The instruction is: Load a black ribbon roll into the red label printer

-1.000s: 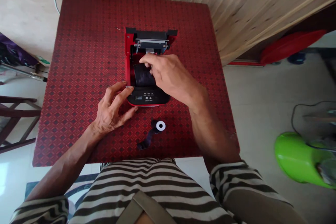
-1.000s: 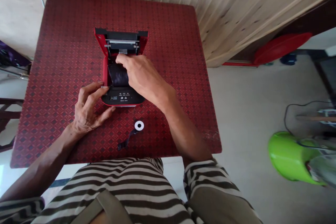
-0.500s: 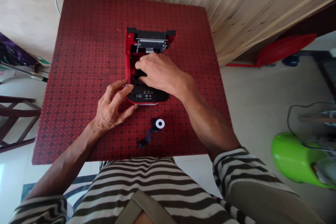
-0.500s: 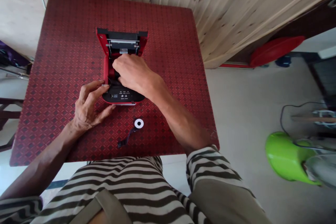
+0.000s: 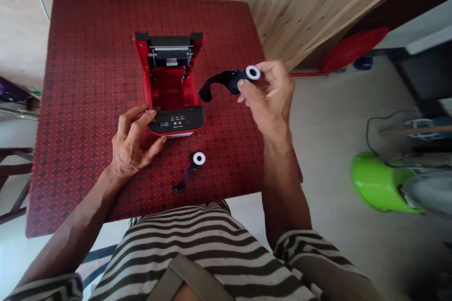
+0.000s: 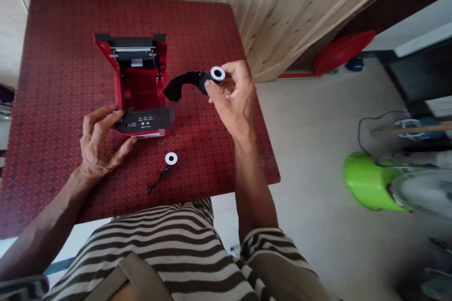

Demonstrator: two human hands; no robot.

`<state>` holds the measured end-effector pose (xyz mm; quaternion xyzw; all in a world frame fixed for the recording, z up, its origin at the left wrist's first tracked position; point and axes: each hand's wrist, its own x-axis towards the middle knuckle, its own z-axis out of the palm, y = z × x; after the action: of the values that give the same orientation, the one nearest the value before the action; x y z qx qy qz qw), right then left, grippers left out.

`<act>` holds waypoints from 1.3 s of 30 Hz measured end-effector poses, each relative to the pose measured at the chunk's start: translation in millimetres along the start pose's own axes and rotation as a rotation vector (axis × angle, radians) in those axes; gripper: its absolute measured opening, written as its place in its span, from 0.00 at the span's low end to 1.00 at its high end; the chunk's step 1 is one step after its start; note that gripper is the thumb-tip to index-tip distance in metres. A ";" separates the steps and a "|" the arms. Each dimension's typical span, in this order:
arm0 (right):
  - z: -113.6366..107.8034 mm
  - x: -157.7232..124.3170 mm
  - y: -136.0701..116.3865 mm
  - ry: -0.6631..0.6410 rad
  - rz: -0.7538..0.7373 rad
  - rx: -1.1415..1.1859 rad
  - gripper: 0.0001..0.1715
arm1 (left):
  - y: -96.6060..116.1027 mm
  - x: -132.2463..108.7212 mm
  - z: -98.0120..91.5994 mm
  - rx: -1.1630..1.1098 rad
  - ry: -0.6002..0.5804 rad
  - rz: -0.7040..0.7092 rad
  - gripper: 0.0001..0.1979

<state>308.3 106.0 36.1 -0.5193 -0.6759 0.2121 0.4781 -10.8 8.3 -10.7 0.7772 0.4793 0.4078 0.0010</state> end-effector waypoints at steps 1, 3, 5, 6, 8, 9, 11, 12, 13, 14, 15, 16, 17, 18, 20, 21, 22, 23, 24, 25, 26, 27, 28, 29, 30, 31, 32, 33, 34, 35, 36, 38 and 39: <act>2.0 -3.7 17.5 0.009 0.036 0.030 0.15 | 0.5 0.5 0.1 0.003 0.006 0.005 0.32; 10.9 -12.0 46.1 0.017 0.072 0.046 0.16 | 1.0 1.1 0.5 0.019 0.014 0.018 0.31; 22.5 -20.5 65.1 0.014 0.090 0.044 0.18 | 1.1 0.9 0.9 0.025 0.011 0.020 0.31; 28.1 -24.3 71.7 0.005 0.094 0.046 0.19 | 1.1 0.7 1.2 0.019 0.007 0.010 0.32; 37.0 -29.9 81.4 -0.023 0.100 0.049 0.22 | 0.8 0.2 1.6 -0.005 0.012 -0.001 0.34; 40.0 -31.5 85.1 -0.039 0.098 0.047 0.23 | 0.7 0.0 1.8 -0.020 0.015 0.001 0.36; 42.3 -32.8 89.7 -0.060 0.090 0.031 0.24 | 0.7 0.1 1.8 -0.041 0.011 0.002 0.38; 41.3 -33.1 89.7 -0.069 0.086 0.020 0.25 | 0.7 0.3 1.6 -0.044 0.002 0.000 0.38; 38.6 -33.9 87.6 -0.077 0.083 0.007 0.26 | 0.6 0.5 1.3 -0.041 -0.010 -0.006 0.37; 34.3 -35.5 82.9 -0.081 0.081 -0.011 0.28 | 0.5 0.7 0.9 -0.033 -0.023 -0.014 0.36; 28.4 -38.5 75.5 -0.078 0.081 -0.036 0.31 | 0.3 0.9 0.5 -0.024 -0.030 -0.013 0.36; 21.0 -43.1 65.4 -0.064 0.084 -0.071 0.32 | 0.0 1.0 0.1 -0.015 -0.037 -0.010 0.36; 12.7 -49.3 53.2 -0.049 0.093 -0.106 0.32 | -0.2 1.1 -0.3 -0.010 -0.043 -0.006 0.37; 4.0 -57.3 39.7 -0.039 0.106 -0.144 0.28 | -0.3 1.2 -0.7 -0.008 -0.045 -0.003 0.37; -11.5 -76.8 12.2 -0.088 0.155 -0.163 0.14 | 0.2 1.2 -1.5 -0.013 -0.051 -0.008 0.38; -16.7 -87.5 0.3 -0.199 0.192 -0.113 0.12 | 0.7 1.3 -1.8 -0.018 -0.052 -0.011 0.38; -19.4 -98.0 -9.6 -0.318 0.215 -0.055 0.14 | 1.4 1.3 -2.0 -0.022 -0.054 -0.014 0.38; -19.2 -108.0 -16.9 -0.424 0.229 0.002 0.18 | 2.1 1.4 -2.2 -0.022 -0.057 -0.020 0.37; -16.4 -117.0 -21.6 -0.507 0.231 0.050 0.24 | 2.8 1.4 -2.2 -0.019 -0.061 -0.032 0.37; -11.1 -124.6 -24.0 -0.553 0.217 0.080 0.29 | 3.3 1.4 -2.2 -0.016 -0.063 -0.049 0.37; -4.2 -130.8 -24.5 -0.564 0.193 0.096 0.31 | 3.6 1.3 -2.1 -0.014 -0.063 -0.066 0.37; 3.6 -135.5 -23.7 -0.551 0.162 0.104 0.29 | 3.7 1.2 -1.8 -0.014 -0.060 -0.078 0.36; 11.2 -138.8 -22.2 -0.532 0.131 0.109 0.26 | 3.4 1.0 -1.6 -0.017 -0.058 -0.084 0.36; 17.5 -140.6 -20.8 -0.513 0.103 0.112 0.22 | 3.0 0.7 -1.3 -0.021 -0.054 -0.075 0.35; 21.9 -141.1 -20.3 -0.499 0.077 0.119 0.19 | 2.4 0.3 -1.0 -0.022 -0.052 -0.056 0.35; 23.7 -140.2 -21.1 -0.495 0.059 0.127 0.16 | 1.7 -0.3 -0.7 -0.020 -0.053 -0.039 0.35; 22.6 -137.5 -23.7 -0.504 0.050 0.134 0.16 | 1.2 -0.9 -0.5 -0.017 -0.056 -0.028 0.35; 18.7 -132.9 -28.4 -0.524 0.049 0.137 0.16 | 1.0 -1.5 -0.3 -0.016 -0.063 -0.029 0.35; 12.6 -126.0 -35.1 -0.548 0.050 0.135 0.17 | 1.1 -2.1 -0.2 -0.019 -0.072 -0.039 0.35; 5.2 -116.7 -43.6 -0.568 0.048 0.127 0.17 | 1.5 -2.6 -0.1 -0.030 -0.080 -0.055 0.36; -2.3 -105.0 -53.3 -0.587 0.039 0.108 0.18 | 2.2 -2.9 -0.1 -0.046 -0.084 -0.074 0.35; -12.5 -75.8 -72.5 -0.562 -0.047 0.039 0.17 | 4.1 -3.1 -0.4 -0.077 -0.078 -0.095 0.34; -13.2 -59.6 -80.3 -0.538 -0.128 -0.018 0.16 | 5.1 -3.0 -0.6 -0.085 -0.073 -0.097 0.33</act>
<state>279.9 19.5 79.6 -0.4048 -0.8117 0.3059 0.2892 -8.0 3.1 -10.2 0.7668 0.4981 0.3986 0.0713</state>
